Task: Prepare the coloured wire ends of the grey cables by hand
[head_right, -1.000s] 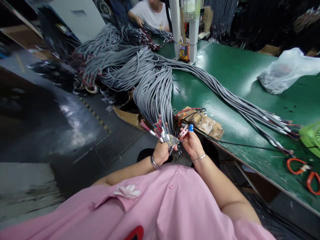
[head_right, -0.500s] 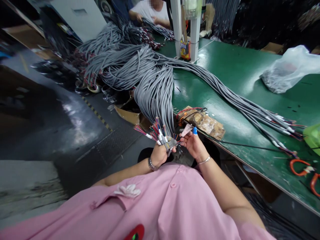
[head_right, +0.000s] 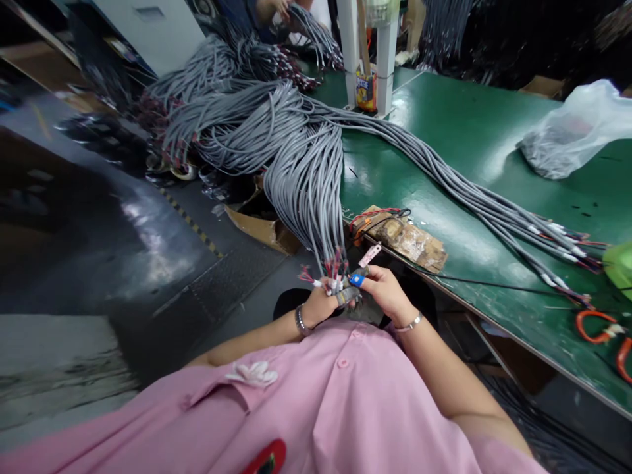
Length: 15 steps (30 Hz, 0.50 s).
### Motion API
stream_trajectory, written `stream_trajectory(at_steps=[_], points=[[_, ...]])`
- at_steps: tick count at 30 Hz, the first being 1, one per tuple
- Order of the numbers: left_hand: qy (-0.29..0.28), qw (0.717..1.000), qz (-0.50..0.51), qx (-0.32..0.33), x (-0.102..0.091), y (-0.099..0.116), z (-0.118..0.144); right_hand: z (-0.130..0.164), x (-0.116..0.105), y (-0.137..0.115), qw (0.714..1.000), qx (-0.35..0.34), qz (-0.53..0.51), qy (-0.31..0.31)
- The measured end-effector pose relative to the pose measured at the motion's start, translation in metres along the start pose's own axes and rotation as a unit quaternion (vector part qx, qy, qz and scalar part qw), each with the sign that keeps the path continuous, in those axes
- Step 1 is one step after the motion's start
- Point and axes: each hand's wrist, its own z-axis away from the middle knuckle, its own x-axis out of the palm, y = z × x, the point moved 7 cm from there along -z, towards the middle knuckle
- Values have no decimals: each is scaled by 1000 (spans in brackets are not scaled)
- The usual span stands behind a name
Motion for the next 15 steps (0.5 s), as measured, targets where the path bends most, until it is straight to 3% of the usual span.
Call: stream_trajectory(at_steps=[4, 10, 15], points=[[-32, 999, 26, -21, 3, -1, -1, 3, 3, -2, 999, -8, 25, -21], [73, 992, 106, -5, -10, -13, -3, 8, -18, 9, 999, -8, -5, 53], [112, 980, 164, 10, -10, -14, -4, 15, -6, 6, 996, -52, 3, 73]])
